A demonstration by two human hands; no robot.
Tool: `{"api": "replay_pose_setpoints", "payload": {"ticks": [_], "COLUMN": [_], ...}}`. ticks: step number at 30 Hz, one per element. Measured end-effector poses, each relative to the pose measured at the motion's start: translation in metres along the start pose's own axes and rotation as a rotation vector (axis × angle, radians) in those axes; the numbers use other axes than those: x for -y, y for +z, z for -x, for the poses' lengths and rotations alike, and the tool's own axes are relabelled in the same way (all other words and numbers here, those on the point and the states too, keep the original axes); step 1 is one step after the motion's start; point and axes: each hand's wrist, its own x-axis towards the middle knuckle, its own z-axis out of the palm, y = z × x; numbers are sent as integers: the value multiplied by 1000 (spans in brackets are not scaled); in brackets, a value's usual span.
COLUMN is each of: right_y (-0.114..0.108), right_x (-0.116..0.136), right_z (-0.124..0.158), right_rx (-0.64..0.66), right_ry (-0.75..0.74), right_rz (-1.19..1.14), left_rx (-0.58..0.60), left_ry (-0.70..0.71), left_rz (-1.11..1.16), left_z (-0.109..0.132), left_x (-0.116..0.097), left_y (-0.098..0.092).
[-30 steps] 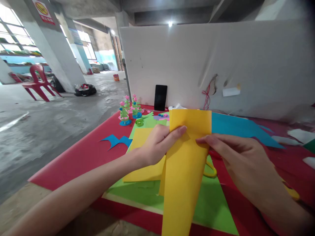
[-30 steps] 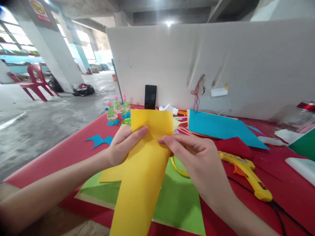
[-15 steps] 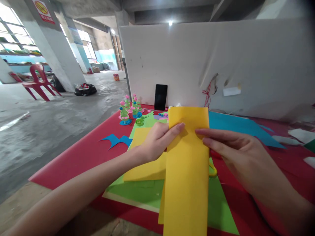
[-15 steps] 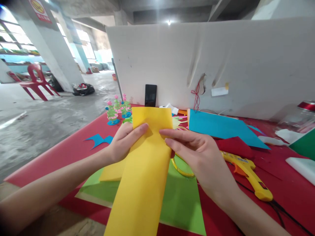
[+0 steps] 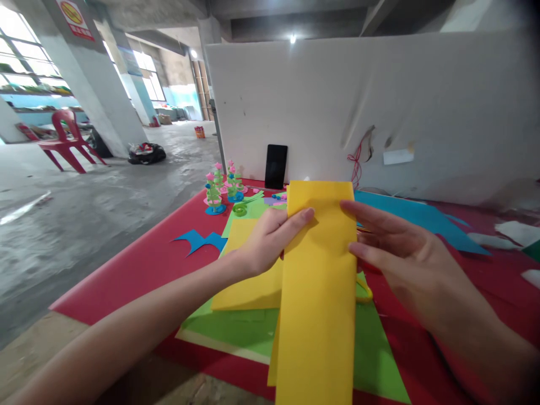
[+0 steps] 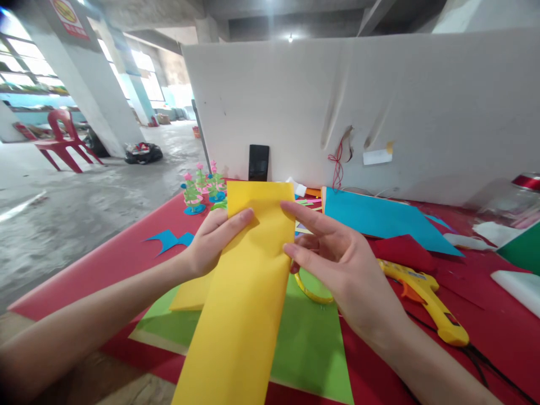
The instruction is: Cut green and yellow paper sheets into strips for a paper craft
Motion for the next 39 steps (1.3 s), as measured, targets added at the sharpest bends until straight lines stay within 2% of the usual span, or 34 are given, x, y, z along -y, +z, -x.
{"api": "replay_pose_setpoints", "payload": {"ticks": [4, 8, 11, 14, 18, 22, 26, 32, 35, 39], "right_y": [4, 7, 6, 2, -5, -7, -4, 8, 10, 6], "right_x": [5, 11, 11, 8, 4, 6, 6, 7, 6, 1], "right_z": [-2, -5, -6, -5, -4, -5, -3, 1, 2, 1], "right_rx": [-8, -11, -82, -153, -75, -23, -65, -368, -363, -297], "right_ry": [-31, -64, -72, -27, 92, 134, 73, -149, -203, -182], "right_rz": [-43, -68, -72, -13, 110, -14, -72, 104, 175, 266], "left_rx": [22, 31, 22, 66, 135, 150, 157, 101, 75, 79], "left_ry": [-61, -65, -60, -72, -25, 24, 32, -18, -25, 5], "left_rz": [68, 135, 81, 27, -62, -176, -232, -89, -42, -94], "left_z": [0, 1, 2, 3, 4, 4, 3, 3, 3, 2], "left_x": [1, 0, -1, -2, -3, -3, -2, 0, 1, 1], "left_y": [-1, 0, 1, 3, 3, 1, 0, 2, 3, 2]}}
